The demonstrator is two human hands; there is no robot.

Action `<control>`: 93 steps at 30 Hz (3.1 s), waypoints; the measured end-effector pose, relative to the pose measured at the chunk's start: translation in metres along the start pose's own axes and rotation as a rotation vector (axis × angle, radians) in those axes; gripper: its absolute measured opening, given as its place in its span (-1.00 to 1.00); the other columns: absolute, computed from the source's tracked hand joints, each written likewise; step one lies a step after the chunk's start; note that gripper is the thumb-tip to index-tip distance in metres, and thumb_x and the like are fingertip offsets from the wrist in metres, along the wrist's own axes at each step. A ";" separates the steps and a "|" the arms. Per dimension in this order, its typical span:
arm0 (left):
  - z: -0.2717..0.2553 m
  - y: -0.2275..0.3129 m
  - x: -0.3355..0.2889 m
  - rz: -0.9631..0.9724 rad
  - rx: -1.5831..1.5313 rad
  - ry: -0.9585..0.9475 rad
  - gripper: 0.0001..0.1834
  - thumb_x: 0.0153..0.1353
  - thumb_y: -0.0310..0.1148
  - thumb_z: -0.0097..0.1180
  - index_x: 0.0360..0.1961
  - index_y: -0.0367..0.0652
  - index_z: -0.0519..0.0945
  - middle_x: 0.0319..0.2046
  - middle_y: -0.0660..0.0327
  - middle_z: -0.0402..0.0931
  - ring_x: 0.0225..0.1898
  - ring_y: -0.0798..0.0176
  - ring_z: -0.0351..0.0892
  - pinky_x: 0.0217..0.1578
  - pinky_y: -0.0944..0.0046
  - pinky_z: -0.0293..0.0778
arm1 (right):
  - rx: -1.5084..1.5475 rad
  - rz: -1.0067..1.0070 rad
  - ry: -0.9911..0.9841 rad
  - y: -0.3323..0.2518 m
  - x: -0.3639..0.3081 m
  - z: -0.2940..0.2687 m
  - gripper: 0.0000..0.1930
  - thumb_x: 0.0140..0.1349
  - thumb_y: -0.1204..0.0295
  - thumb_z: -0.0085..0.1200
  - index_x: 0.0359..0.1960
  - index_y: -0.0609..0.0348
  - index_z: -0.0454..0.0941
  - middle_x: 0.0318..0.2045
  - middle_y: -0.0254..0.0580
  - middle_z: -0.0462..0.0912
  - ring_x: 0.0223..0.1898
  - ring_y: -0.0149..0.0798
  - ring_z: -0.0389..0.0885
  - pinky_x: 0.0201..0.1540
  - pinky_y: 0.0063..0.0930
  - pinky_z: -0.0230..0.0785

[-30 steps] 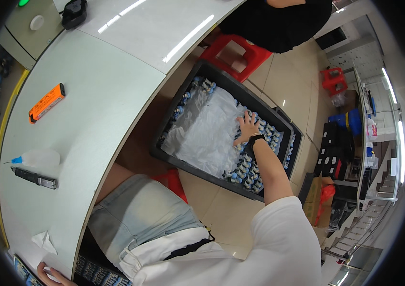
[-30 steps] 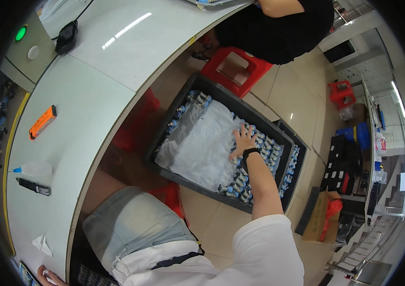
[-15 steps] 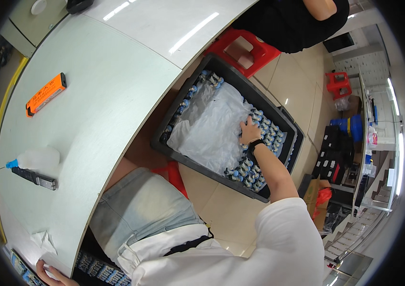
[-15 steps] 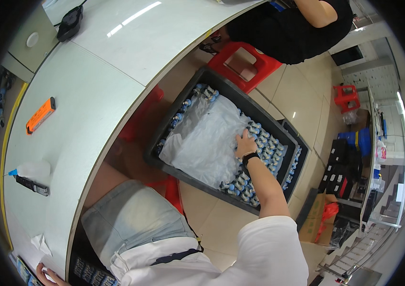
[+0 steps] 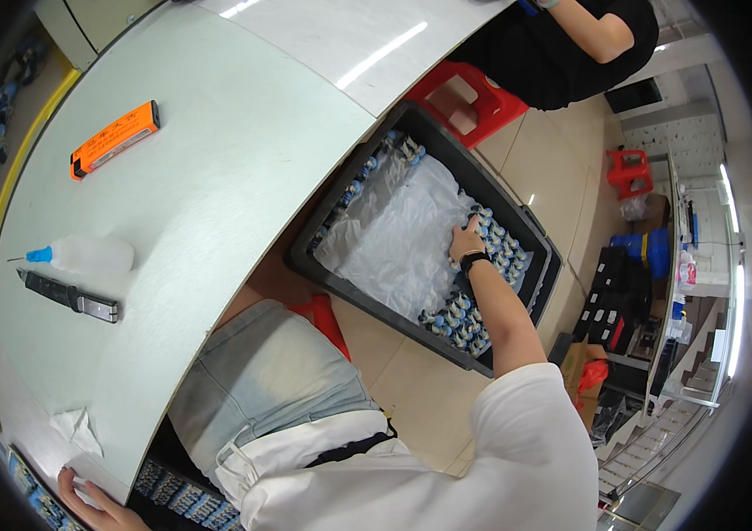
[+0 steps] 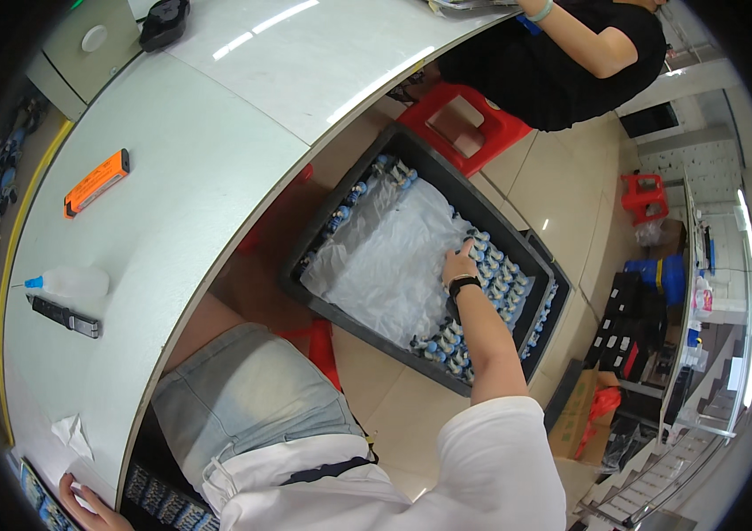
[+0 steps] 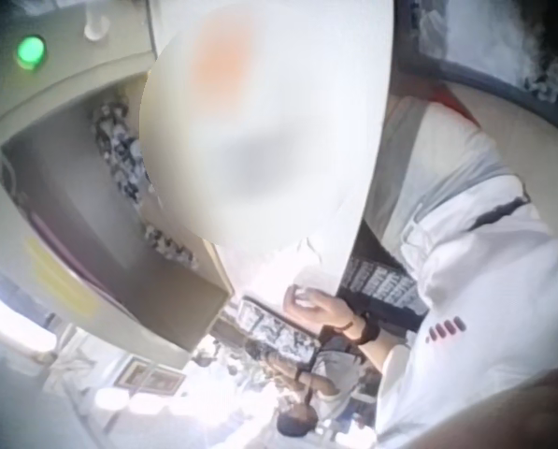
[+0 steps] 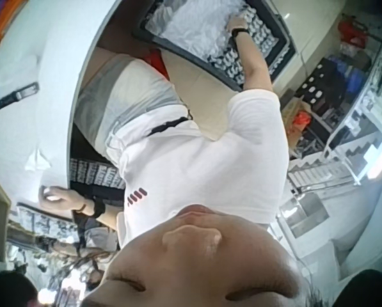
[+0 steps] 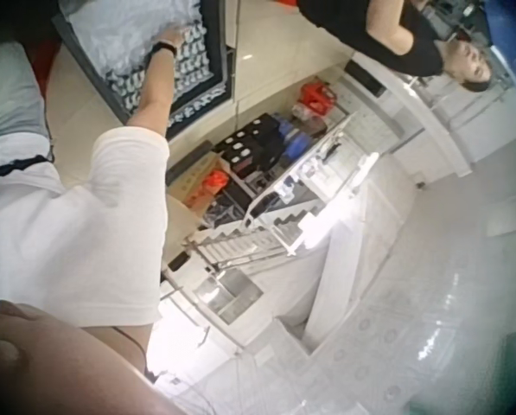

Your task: Glue and assemble small plastic figurines in a factory setting.

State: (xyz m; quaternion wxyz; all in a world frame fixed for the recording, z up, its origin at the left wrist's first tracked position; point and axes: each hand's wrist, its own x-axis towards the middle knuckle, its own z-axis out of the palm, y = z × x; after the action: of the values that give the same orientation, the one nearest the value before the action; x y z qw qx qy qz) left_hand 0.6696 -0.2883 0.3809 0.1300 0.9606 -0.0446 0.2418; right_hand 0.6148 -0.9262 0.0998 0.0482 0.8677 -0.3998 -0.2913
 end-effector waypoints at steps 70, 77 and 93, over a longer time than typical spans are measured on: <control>-0.016 -0.017 -0.024 -0.264 -0.151 0.043 -0.66 -0.14 -0.21 0.11 -0.28 -0.09 0.50 -0.21 0.16 0.40 -0.10 0.11 0.37 -0.07 0.08 0.22 | 0.614 -1.835 0.034 -0.628 -0.409 -0.392 -0.68 -0.14 0.35 0.09 -0.25 0.00 0.48 -0.09 -0.13 0.34 -0.10 -0.17 0.34 0.04 -0.41 0.22; -0.019 -0.021 -0.026 -0.257 -0.138 0.046 -0.65 -0.17 -0.26 0.12 -0.28 -0.11 0.50 -0.20 0.14 0.37 -0.12 0.08 0.35 -0.09 0.13 0.20 | 0.427 -1.564 0.417 -0.596 -0.421 -0.384 -0.48 -0.11 0.27 0.07 0.02 -0.13 0.39 0.16 0.20 0.03 0.22 0.24 -0.08 0.19 -0.21 0.04; -0.031 0.016 0.002 0.250 0.220 -0.169 -0.28 -0.06 0.22 0.08 -0.04 -0.15 0.44 -0.08 -0.05 0.35 -0.07 -0.06 0.34 -0.11 0.03 0.28 | 1.015 -0.973 0.829 -0.095 -0.286 -0.300 -0.91 0.00 0.48 0.05 -0.49 0.24 0.45 -0.54 -0.19 0.53 -0.51 -0.41 0.52 -0.51 -0.66 0.29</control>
State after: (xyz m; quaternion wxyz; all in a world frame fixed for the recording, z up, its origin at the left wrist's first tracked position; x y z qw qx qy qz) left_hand 0.6549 -0.2955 0.4124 -0.0109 0.9729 -0.1476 0.1779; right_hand 0.6954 -0.6999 0.4511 -0.3386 0.8977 -0.0110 0.2817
